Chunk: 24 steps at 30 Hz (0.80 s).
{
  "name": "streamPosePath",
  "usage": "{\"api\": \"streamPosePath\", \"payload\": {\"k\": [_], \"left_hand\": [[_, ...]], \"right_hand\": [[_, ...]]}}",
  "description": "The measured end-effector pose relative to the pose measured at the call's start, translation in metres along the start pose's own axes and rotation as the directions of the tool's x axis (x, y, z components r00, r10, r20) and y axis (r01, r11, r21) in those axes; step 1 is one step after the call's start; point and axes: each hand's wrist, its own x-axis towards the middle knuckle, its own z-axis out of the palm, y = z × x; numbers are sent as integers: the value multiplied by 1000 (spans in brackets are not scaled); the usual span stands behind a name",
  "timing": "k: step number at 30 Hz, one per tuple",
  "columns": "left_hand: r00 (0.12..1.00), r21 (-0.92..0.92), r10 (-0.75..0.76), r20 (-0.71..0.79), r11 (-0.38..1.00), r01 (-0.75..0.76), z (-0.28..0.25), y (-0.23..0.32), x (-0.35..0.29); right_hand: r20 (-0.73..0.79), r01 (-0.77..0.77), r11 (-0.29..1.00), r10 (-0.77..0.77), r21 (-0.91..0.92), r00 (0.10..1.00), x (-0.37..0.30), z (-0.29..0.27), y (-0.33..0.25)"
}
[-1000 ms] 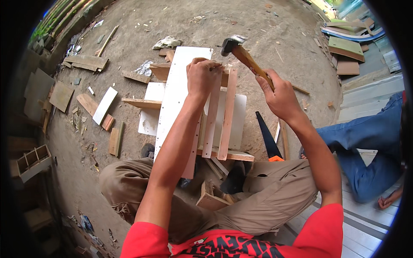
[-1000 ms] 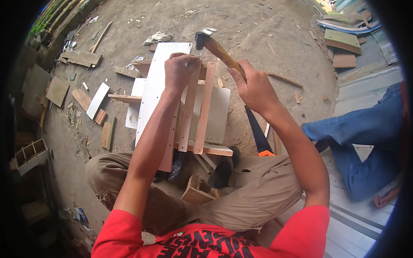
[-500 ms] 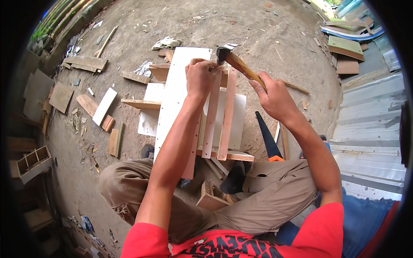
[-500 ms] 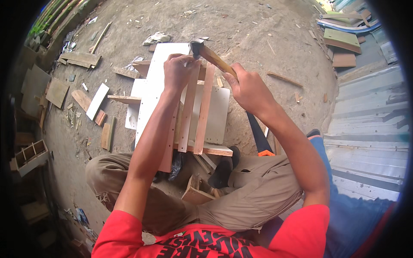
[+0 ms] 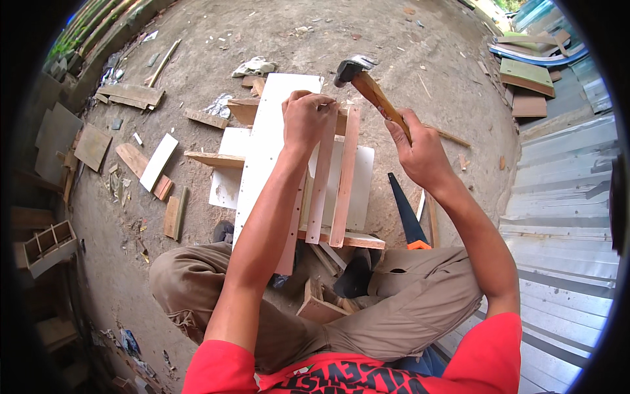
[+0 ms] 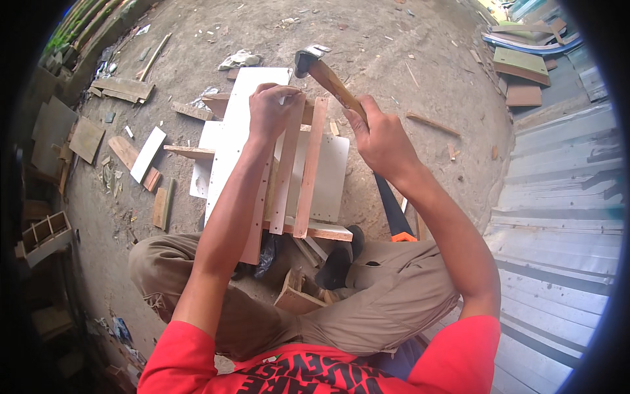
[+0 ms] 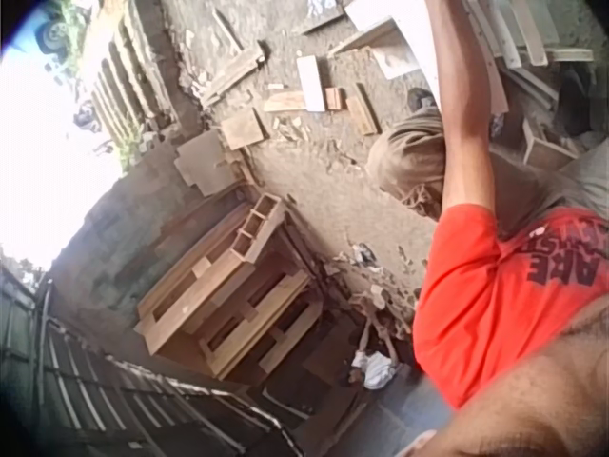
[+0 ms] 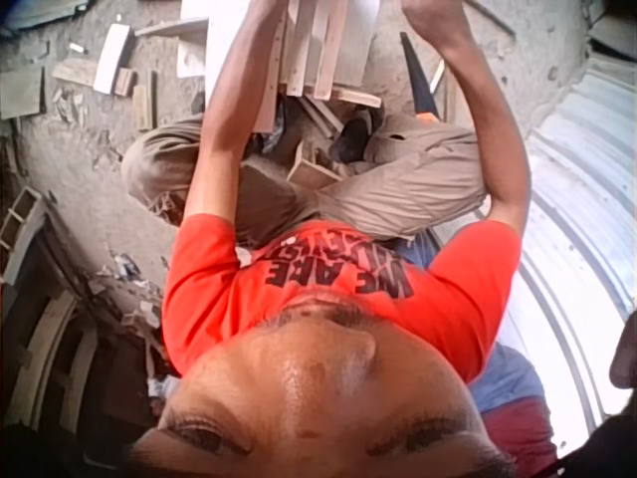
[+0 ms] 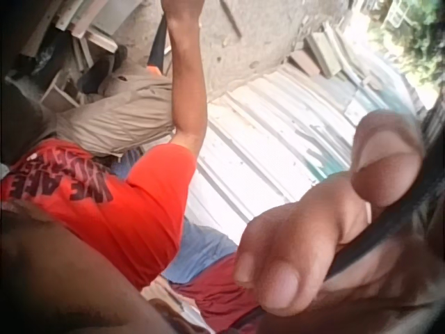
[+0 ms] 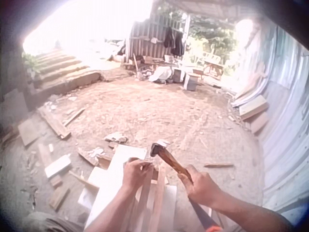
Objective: The person assembles a small wooden furniture piece by hammering nails into pre-drilled holes. They retrieve nails from a black plastic bag, position the wooden parts, and use a hammer to secure them together.
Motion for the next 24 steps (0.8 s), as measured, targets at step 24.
{"api": "streamPosePath", "payload": {"k": [24], "left_hand": [[994, 46, 102, -39, 994, -100, 7, -6, -3]], "right_hand": [[-41, 17, 999, -18, -43, 999, 0, 4, -2]]}}
